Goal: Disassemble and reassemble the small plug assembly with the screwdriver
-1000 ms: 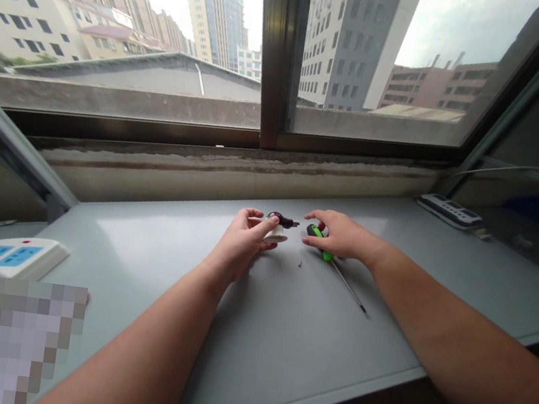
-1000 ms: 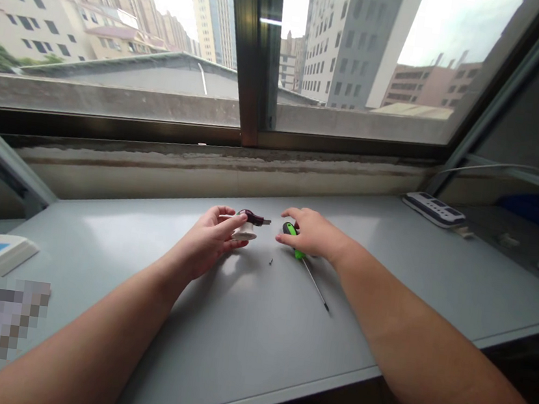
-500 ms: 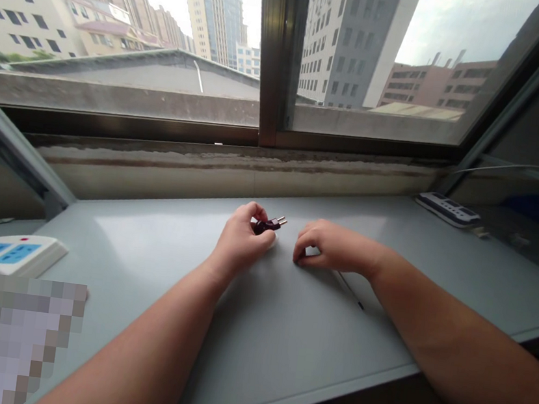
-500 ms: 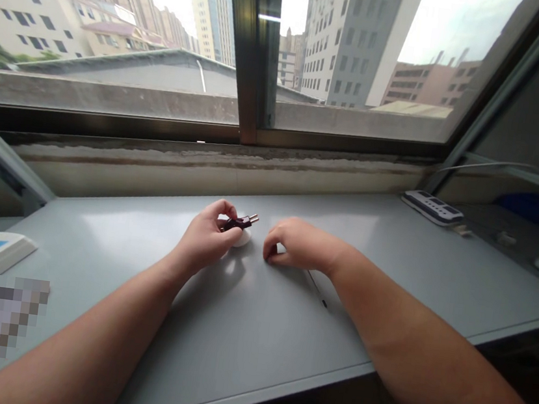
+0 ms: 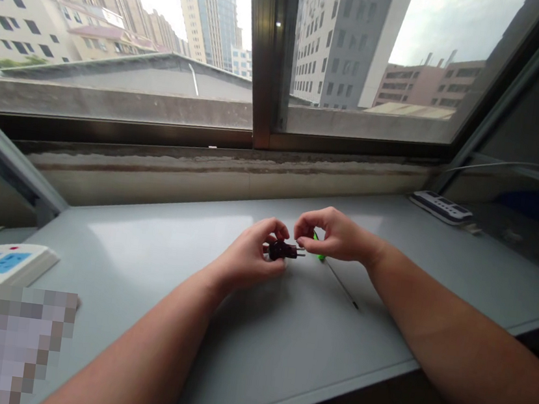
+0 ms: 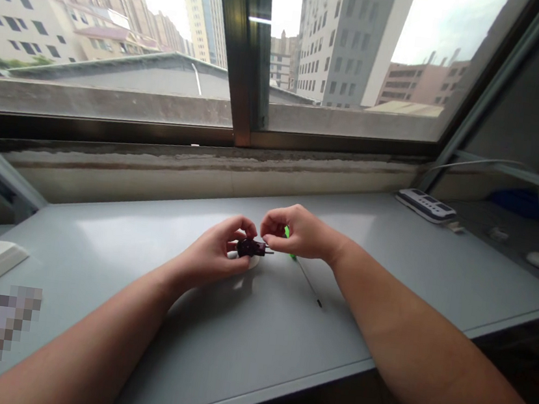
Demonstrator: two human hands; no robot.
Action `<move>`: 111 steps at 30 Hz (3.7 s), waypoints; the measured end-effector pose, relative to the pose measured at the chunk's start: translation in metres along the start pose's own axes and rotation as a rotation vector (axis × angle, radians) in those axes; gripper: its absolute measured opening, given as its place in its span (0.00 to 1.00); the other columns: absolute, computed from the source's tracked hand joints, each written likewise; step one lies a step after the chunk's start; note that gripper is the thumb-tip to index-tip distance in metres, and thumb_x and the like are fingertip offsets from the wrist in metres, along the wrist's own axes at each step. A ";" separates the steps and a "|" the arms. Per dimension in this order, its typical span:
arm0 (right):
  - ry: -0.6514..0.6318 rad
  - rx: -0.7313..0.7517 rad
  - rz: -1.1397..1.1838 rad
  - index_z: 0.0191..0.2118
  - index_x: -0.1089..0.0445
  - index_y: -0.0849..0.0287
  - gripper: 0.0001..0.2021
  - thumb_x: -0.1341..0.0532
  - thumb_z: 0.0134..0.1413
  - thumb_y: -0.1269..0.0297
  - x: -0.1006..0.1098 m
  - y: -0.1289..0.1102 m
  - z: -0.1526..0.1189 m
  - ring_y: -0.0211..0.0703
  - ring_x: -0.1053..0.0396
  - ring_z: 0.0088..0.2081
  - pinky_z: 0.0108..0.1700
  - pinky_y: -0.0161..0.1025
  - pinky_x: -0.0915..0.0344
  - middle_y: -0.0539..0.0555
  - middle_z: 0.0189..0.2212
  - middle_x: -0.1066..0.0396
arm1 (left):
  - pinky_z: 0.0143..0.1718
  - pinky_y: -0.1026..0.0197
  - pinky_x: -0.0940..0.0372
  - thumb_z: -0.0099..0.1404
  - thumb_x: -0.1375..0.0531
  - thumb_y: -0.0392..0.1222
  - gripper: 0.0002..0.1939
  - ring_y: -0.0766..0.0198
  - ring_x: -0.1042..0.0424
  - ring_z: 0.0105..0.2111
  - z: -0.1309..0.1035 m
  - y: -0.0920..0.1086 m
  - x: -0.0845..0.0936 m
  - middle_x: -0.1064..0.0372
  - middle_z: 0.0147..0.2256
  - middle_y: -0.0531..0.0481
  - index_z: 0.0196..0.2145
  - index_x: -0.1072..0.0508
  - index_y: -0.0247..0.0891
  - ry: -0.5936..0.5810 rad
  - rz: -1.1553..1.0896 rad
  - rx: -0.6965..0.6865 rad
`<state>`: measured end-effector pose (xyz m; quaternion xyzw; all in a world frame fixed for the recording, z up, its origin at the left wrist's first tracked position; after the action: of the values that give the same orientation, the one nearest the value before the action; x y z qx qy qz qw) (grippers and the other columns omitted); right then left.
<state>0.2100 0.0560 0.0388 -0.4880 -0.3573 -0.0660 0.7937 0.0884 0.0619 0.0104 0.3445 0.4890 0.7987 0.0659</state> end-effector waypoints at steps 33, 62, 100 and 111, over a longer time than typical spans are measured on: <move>-0.147 -0.639 -0.222 0.58 0.35 0.57 0.34 0.26 0.49 0.50 0.013 0.075 -0.029 0.43 0.25 0.25 0.28 0.38 0.31 0.53 0.33 0.21 | 0.40 0.62 0.24 0.56 0.36 0.29 0.17 0.63 0.26 0.38 -0.001 0.018 -0.002 0.31 0.43 0.46 0.42 0.18 0.41 -0.065 0.143 -0.103; 0.558 0.033 0.293 0.75 0.72 0.30 0.52 0.33 0.59 0.44 0.060 -0.016 -0.024 0.48 0.21 0.48 0.43 0.44 0.18 0.53 0.54 0.29 | 0.41 0.60 0.24 0.55 0.35 0.31 0.16 0.61 0.25 0.41 0.000 0.013 -0.007 0.28 0.44 0.46 0.42 0.20 0.39 -0.065 0.090 -0.076; 0.759 0.599 0.128 0.55 0.31 0.45 0.13 0.40 0.68 0.54 0.069 -0.092 -0.035 0.50 0.28 0.58 0.49 0.48 0.20 0.55 0.56 0.32 | 0.37 0.63 0.24 0.55 0.35 0.29 0.16 0.61 0.24 0.42 0.000 0.016 -0.008 0.28 0.44 0.47 0.42 0.19 0.38 -0.049 0.116 -0.147; 0.747 0.591 0.134 0.48 0.31 0.49 0.13 0.39 0.66 0.48 0.070 -0.097 -0.027 0.45 0.25 0.50 0.49 0.46 0.21 0.53 0.48 0.28 | 0.38 0.62 0.23 0.55 0.35 0.29 0.16 0.60 0.24 0.42 -0.001 0.017 -0.008 0.27 0.44 0.46 0.42 0.19 0.39 -0.050 0.111 -0.148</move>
<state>0.2308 0.0007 0.1466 -0.2063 -0.0189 -0.0809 0.9749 0.0981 0.0492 0.0206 0.3853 0.4071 0.8260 0.0588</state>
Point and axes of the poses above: each hand's wrist, its own z-axis towards the middle knuckle, its own x-axis out of the back of the hand, y = z × x, the point moved 10 cm from there along z, towards the middle knuckle
